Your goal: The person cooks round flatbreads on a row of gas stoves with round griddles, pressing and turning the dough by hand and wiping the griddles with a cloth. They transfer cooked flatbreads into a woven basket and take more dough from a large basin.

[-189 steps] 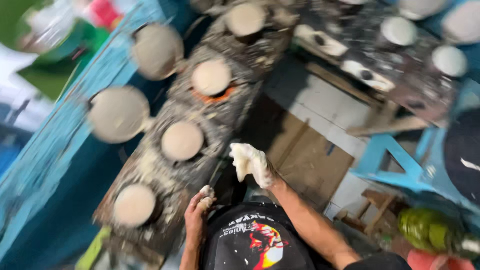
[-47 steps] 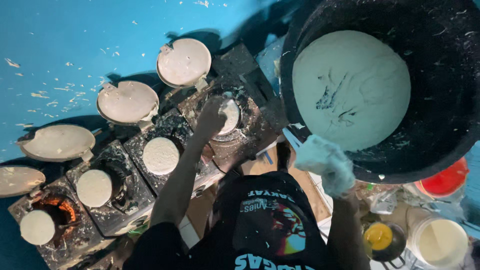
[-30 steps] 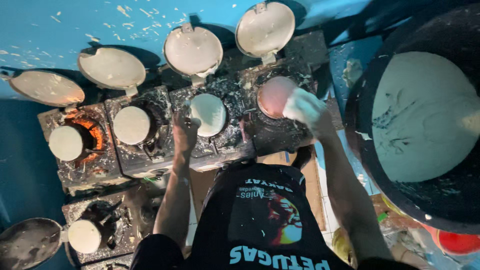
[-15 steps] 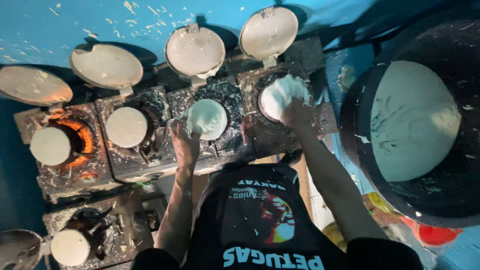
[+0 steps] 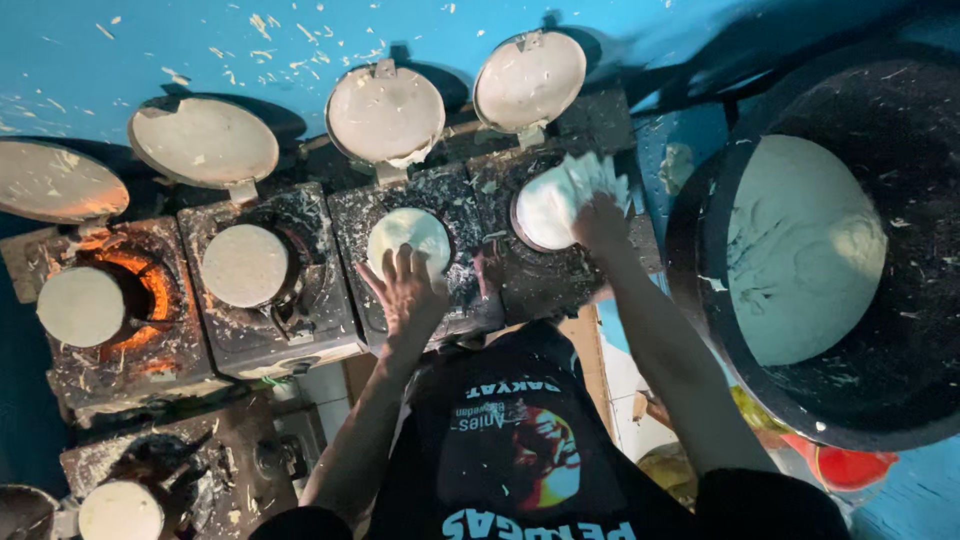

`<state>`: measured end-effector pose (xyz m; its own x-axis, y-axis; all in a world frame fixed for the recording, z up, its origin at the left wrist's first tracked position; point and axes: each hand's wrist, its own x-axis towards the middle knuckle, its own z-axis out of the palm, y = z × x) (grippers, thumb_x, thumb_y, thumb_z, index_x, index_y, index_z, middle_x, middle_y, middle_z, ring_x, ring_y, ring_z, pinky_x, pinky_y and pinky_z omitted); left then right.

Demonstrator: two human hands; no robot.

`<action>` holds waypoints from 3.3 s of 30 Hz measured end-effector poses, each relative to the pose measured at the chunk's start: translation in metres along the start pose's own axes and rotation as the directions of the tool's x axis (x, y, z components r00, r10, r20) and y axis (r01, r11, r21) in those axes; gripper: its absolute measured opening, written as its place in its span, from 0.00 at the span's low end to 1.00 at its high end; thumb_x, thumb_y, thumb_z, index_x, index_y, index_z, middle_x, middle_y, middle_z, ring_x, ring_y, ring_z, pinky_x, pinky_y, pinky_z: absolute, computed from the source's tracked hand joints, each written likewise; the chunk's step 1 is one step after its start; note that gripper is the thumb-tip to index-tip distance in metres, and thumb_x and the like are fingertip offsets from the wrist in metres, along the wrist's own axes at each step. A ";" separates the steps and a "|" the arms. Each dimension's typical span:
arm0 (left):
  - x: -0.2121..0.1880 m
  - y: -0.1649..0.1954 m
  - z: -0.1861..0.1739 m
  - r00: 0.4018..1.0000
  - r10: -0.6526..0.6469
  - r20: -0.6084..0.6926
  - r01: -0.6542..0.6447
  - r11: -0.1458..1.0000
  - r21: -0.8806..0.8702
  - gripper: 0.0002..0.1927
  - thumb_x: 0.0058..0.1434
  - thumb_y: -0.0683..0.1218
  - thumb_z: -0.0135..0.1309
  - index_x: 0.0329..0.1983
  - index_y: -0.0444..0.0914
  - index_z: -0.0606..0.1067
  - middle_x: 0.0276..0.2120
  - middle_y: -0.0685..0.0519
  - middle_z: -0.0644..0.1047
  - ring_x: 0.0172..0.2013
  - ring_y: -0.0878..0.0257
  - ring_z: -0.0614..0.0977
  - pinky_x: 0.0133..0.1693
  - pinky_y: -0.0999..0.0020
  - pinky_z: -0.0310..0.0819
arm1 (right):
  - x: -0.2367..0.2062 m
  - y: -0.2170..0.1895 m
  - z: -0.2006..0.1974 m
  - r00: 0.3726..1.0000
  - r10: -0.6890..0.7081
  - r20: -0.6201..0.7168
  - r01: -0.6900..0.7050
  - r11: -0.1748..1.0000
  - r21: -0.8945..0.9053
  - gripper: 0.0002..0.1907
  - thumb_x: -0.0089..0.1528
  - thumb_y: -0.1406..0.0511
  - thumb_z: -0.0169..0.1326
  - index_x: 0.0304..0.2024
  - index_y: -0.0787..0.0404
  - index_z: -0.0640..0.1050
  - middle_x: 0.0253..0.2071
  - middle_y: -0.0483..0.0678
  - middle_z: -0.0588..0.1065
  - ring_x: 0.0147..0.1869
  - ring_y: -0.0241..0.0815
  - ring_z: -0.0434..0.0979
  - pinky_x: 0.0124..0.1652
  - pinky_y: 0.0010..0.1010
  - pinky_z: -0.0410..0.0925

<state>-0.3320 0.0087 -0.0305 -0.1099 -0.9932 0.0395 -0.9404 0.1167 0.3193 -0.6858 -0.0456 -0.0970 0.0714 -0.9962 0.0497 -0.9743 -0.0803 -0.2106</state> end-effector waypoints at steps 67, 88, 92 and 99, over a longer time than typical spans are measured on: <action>-0.030 -0.323 -0.097 0.963 0.252 -0.097 -0.269 0.928 -0.258 0.24 0.53 0.46 0.61 0.53 0.36 0.76 0.60 0.41 0.72 0.66 0.41 0.68 0.67 0.44 0.58 | -0.003 -0.293 0.066 0.853 -0.515 0.077 0.505 0.855 0.121 0.15 0.59 0.60 0.60 0.48 0.55 0.79 0.44 0.54 0.77 0.49 0.56 0.77 0.47 0.47 0.71; -0.028 -0.324 -0.092 0.974 0.204 0.098 -0.199 0.978 -0.058 0.34 0.52 0.57 0.60 0.58 0.34 0.72 0.64 0.40 0.68 0.69 0.32 0.59 0.63 0.19 0.30 | -0.010 -0.288 0.076 0.983 -0.183 0.031 0.181 0.983 0.039 0.21 0.63 0.62 0.60 0.57 0.60 0.74 0.53 0.57 0.75 0.53 0.53 0.76 0.51 0.44 0.72; -0.030 -0.295 -0.088 0.992 0.121 0.036 -0.122 0.993 0.003 0.37 0.51 0.58 0.60 0.60 0.33 0.71 0.66 0.39 0.66 0.69 0.35 0.61 0.66 0.22 0.31 | -0.017 -0.334 0.081 0.818 -0.575 0.018 0.555 0.798 0.235 0.22 0.63 0.62 0.60 0.58 0.60 0.74 0.55 0.57 0.75 0.54 0.53 0.75 0.52 0.43 0.72; -0.017 -0.292 -0.108 0.998 0.032 0.056 -0.030 0.999 -0.026 0.22 0.62 0.53 0.54 0.55 0.36 0.74 0.58 0.46 0.73 0.70 0.38 0.63 0.65 0.18 0.27 | 0.022 -0.283 0.048 0.996 -0.092 0.012 0.072 0.847 0.527 0.24 0.64 0.63 0.60 0.61 0.62 0.72 0.58 0.58 0.74 0.55 0.52 0.75 0.53 0.42 0.72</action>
<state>-0.0212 -0.0086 -0.0222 -0.1575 -0.9875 -0.0030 -0.9280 0.1469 0.3424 -0.3980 -0.0464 -0.0831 0.1637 -0.9849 0.0569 -0.7071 -0.1573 -0.6894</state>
